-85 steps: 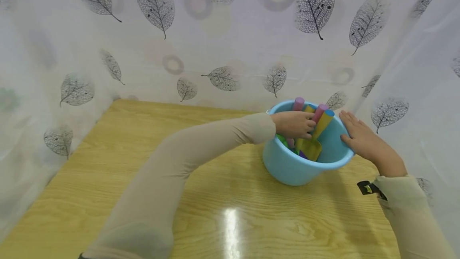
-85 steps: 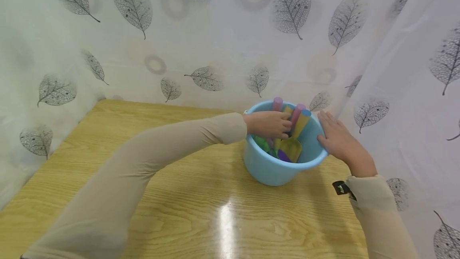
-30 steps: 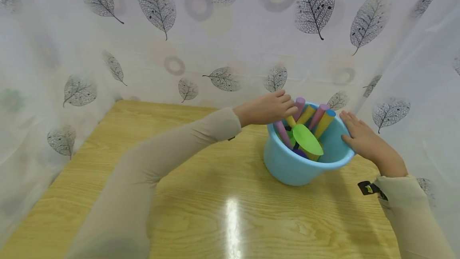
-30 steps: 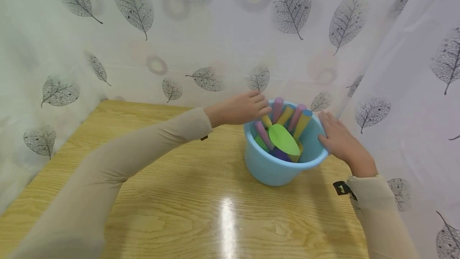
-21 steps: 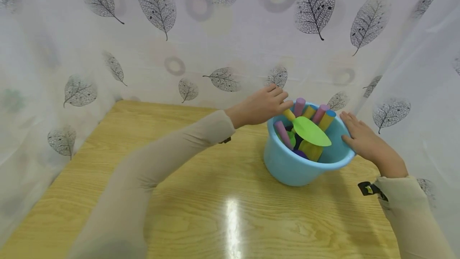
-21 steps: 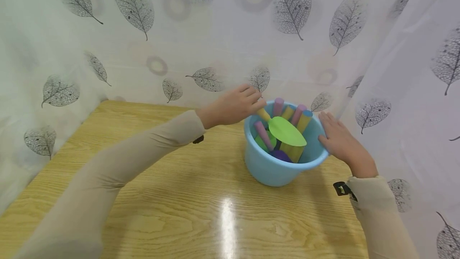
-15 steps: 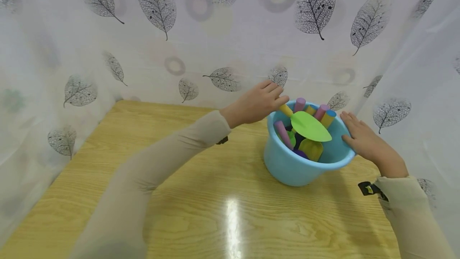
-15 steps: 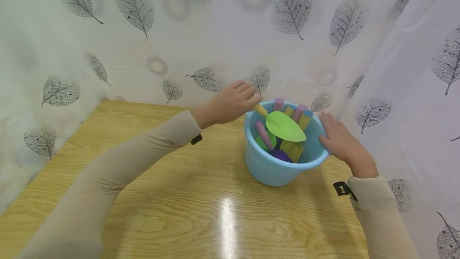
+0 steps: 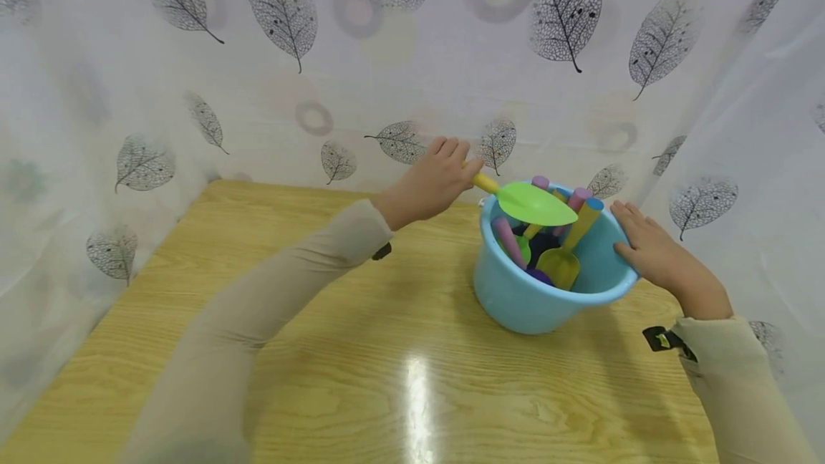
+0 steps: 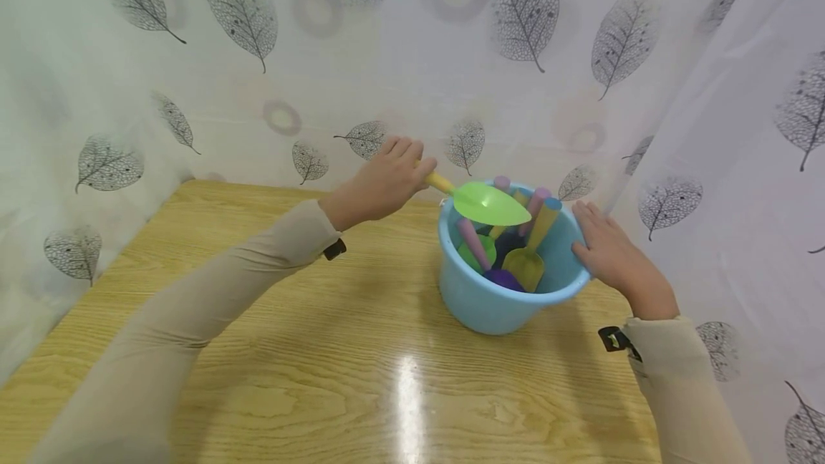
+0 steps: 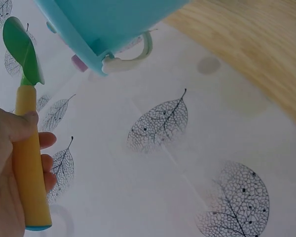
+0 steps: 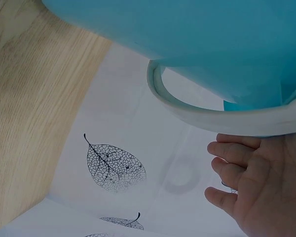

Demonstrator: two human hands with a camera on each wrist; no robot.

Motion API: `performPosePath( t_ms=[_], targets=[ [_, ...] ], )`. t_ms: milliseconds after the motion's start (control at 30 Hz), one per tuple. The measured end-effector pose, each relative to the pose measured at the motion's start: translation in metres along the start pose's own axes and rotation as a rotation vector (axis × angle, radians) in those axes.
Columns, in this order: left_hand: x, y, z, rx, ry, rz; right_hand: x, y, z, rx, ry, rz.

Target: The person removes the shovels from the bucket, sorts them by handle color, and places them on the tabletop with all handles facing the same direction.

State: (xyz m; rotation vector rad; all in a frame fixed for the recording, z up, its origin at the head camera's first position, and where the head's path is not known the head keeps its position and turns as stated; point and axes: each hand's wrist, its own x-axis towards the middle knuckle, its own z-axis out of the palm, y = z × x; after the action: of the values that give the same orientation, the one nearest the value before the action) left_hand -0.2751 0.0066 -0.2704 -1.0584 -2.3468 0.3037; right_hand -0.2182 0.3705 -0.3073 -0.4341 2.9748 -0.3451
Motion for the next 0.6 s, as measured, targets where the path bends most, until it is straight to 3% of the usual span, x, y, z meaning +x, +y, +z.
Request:
performPosePath(
  t_ms=[433,600],
  targets=[
    [-0.021,-0.025,0.007,-0.045,-0.007,-0.086,-0.001,0.002,0.001,0.026,0.01,-0.009],
    [-0.03,-0.035,0.012,-0.15,-0.02,-0.152,-0.001,0.002,0.001,0.027,0.014,-0.013]
  ],
)
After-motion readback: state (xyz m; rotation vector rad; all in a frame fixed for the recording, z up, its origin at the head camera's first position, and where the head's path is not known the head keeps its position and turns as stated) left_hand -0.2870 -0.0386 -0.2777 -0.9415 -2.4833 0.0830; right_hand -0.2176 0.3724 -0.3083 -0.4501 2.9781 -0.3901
